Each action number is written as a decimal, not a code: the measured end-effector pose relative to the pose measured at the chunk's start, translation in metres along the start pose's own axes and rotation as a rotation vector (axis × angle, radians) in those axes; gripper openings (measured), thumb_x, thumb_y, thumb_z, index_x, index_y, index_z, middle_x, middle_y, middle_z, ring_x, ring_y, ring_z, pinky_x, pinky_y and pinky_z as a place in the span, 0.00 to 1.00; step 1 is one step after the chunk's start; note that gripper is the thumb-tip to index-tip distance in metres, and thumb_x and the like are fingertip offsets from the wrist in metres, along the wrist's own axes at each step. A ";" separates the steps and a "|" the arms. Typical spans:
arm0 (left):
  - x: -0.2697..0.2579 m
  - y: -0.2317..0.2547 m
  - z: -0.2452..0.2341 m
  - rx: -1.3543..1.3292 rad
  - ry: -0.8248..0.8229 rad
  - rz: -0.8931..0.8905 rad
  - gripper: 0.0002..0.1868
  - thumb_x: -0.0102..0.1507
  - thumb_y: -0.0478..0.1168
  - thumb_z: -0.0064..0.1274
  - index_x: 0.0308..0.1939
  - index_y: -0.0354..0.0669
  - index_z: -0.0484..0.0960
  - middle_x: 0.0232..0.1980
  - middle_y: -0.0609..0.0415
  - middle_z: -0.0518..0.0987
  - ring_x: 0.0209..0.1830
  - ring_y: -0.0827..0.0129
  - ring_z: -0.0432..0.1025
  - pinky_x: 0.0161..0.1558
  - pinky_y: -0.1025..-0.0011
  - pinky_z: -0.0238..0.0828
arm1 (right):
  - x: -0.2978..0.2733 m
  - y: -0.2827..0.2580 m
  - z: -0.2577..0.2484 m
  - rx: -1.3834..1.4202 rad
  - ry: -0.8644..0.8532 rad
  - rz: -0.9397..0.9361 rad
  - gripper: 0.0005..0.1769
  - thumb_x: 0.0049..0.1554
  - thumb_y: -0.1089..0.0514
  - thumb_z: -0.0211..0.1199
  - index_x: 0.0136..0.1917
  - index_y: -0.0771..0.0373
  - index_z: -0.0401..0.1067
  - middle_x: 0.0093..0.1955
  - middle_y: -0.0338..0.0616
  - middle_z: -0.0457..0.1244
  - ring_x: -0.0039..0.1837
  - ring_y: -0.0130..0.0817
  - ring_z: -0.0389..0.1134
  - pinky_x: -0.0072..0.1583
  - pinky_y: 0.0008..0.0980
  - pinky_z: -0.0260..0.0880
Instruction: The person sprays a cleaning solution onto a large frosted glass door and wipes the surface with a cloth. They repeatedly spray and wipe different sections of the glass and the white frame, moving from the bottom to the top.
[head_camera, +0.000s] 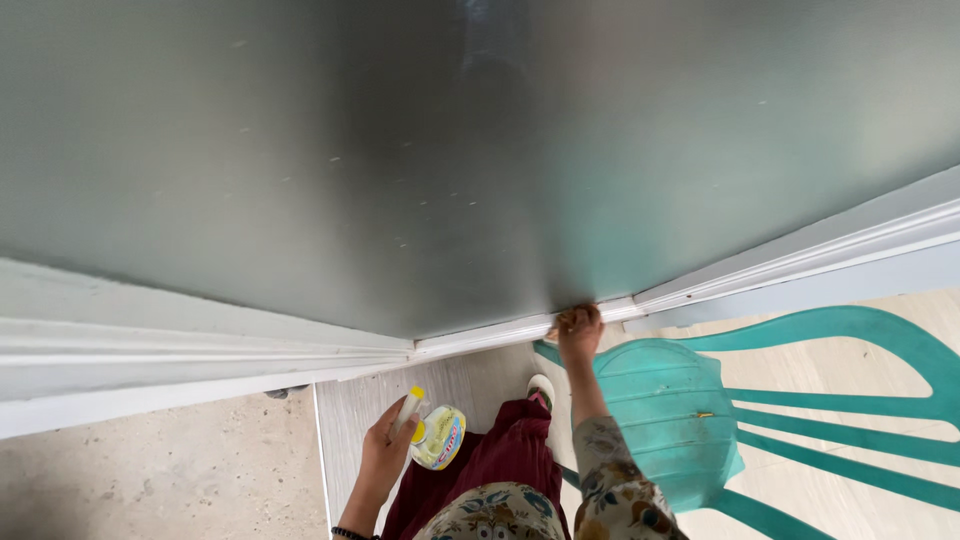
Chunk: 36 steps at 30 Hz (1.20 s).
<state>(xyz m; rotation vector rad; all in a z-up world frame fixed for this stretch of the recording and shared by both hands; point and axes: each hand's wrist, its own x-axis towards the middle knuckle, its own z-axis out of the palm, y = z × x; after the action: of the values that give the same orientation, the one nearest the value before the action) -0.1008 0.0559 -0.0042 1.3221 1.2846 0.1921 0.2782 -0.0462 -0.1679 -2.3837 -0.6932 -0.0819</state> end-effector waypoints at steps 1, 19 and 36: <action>-0.002 -0.002 -0.004 -0.013 0.010 -0.006 0.27 0.66 0.44 0.52 0.68 0.35 0.73 0.51 0.44 0.85 0.49 0.66 0.78 0.50 0.70 0.74 | -0.014 -0.020 0.013 0.046 0.001 -0.008 0.16 0.50 0.62 0.67 0.53 0.62 0.73 0.66 0.49 0.60 0.71 0.50 0.60 0.70 0.51 0.60; -0.021 -0.061 -0.063 -0.110 0.168 -0.109 0.27 0.65 0.43 0.54 0.67 0.37 0.75 0.49 0.45 0.86 0.48 0.67 0.79 0.49 0.71 0.75 | -0.118 -0.156 0.069 0.088 -0.325 0.202 0.43 0.51 0.62 0.67 0.76 0.59 0.53 0.80 0.52 0.41 0.75 0.58 0.49 0.72 0.50 0.60; -0.028 -0.066 -0.067 -0.205 0.137 -0.066 0.26 0.66 0.42 0.53 0.67 0.35 0.74 0.52 0.43 0.86 0.52 0.65 0.80 0.52 0.70 0.76 | -0.143 -0.191 0.093 0.149 -0.481 -0.311 0.28 0.52 0.60 0.68 0.66 0.57 0.68 0.68 0.55 0.52 0.73 0.59 0.53 0.65 0.53 0.66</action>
<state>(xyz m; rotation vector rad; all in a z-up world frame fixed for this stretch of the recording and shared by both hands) -0.1972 0.0533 -0.0219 1.1053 1.3823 0.3640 0.0491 0.0684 -0.1648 -2.1464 -1.2443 0.4112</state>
